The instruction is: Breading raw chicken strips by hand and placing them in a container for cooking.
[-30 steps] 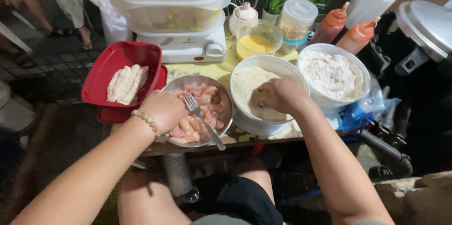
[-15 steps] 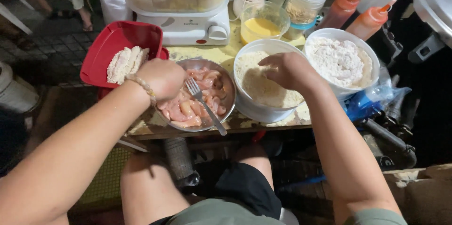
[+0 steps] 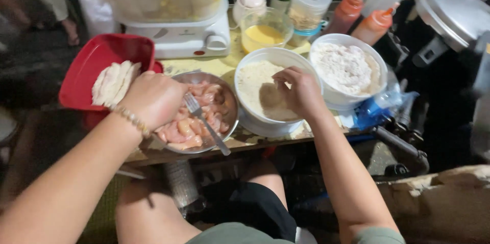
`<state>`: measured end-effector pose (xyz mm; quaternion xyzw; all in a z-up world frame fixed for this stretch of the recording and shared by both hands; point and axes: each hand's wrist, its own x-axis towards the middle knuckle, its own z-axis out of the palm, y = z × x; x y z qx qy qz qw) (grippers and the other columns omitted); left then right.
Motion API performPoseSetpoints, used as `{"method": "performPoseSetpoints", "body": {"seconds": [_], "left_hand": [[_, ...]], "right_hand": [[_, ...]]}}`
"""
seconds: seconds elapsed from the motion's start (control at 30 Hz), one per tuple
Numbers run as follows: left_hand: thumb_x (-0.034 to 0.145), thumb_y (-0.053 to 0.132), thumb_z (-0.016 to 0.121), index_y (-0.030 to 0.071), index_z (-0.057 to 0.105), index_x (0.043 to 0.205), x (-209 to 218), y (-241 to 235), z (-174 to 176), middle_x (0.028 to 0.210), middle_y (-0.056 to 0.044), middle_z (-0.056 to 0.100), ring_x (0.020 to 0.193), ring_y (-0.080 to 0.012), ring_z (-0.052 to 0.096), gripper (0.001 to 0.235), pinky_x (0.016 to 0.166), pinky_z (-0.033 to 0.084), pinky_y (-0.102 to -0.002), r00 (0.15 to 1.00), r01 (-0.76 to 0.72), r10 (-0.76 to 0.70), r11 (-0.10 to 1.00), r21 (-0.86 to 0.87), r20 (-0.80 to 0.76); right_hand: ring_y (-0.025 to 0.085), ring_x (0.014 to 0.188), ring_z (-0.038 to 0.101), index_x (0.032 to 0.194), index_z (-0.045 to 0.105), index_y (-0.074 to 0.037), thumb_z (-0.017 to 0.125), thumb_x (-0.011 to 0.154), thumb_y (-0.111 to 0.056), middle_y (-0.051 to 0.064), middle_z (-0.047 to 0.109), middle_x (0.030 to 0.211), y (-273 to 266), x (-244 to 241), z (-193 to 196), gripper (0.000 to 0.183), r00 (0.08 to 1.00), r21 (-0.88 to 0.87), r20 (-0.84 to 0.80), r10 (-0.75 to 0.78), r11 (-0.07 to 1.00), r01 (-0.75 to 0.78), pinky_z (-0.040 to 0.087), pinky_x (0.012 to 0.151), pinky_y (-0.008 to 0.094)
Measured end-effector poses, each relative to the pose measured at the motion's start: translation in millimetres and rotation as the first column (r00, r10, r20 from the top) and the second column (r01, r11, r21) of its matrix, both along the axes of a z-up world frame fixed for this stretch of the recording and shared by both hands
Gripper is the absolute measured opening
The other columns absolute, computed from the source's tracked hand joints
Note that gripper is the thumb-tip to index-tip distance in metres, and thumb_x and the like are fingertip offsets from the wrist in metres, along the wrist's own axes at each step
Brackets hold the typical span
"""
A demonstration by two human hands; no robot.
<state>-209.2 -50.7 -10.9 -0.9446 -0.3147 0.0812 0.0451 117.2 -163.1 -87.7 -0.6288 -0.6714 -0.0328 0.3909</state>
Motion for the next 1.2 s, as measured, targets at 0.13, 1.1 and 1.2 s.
{"method": "performPoseSetpoints", "body": {"seconds": [0.13, 1.1, 1.2], "left_hand": [[0.086, 0.020, 0.071, 0.014, 0.080, 0.097, 4.0, -18.9, -10.7, 0.090, -0.010, 0.074, 0.095, -0.0288, 0.070, 0.015, 0.085, 0.053, -0.044, 0.952, 0.023, -0.079, 0.982, 0.186, 0.296], [0.102, 0.005, 0.065, -0.001, 0.062, 0.121, -57.3, -64.3, -159.3, 0.109, -0.009, 0.067, 0.087, -0.0145, 0.066, 0.021, 0.081, 0.054, -0.027, 0.014, -0.179, 0.160, 0.972, -0.155, 0.987], [0.101, 0.004, 0.066, -0.001, 0.063, 0.122, -57.0, -66.0, -150.2, 0.111, -0.012, 0.067, 0.090, -0.0182, 0.065, 0.022, 0.083, 0.053, -0.028, 0.126, -0.221, 0.081, 0.974, -0.052, 0.989]], "right_hand": [[0.027, 0.089, 0.073, 0.097, 0.076, -0.006, 0.074, 0.084, -0.004, 0.009, 0.075, 0.096, -3.0, -0.3, -0.5, 0.013, 0.992, -0.015, -0.118, -0.039, 0.999, 0.037, 0.057, 0.077, 0.036], [0.032, 0.107, 0.066, 0.104, 0.081, -0.014, 0.084, 0.073, -0.007, 0.006, 0.078, 0.107, 6.2, 5.9, 20.8, 0.032, 0.935, -0.132, 0.283, 0.212, 0.975, -0.181, 0.052, 0.090, 0.045], [0.021, 0.107, 0.071, 0.113, 0.076, -0.012, 0.073, 0.087, 0.001, 0.008, 0.074, 0.116, 3.5, 4.3, 27.8, 0.030, 0.981, -0.099, -0.153, 0.118, 0.986, -0.134, 0.060, 0.091, 0.033]]}}
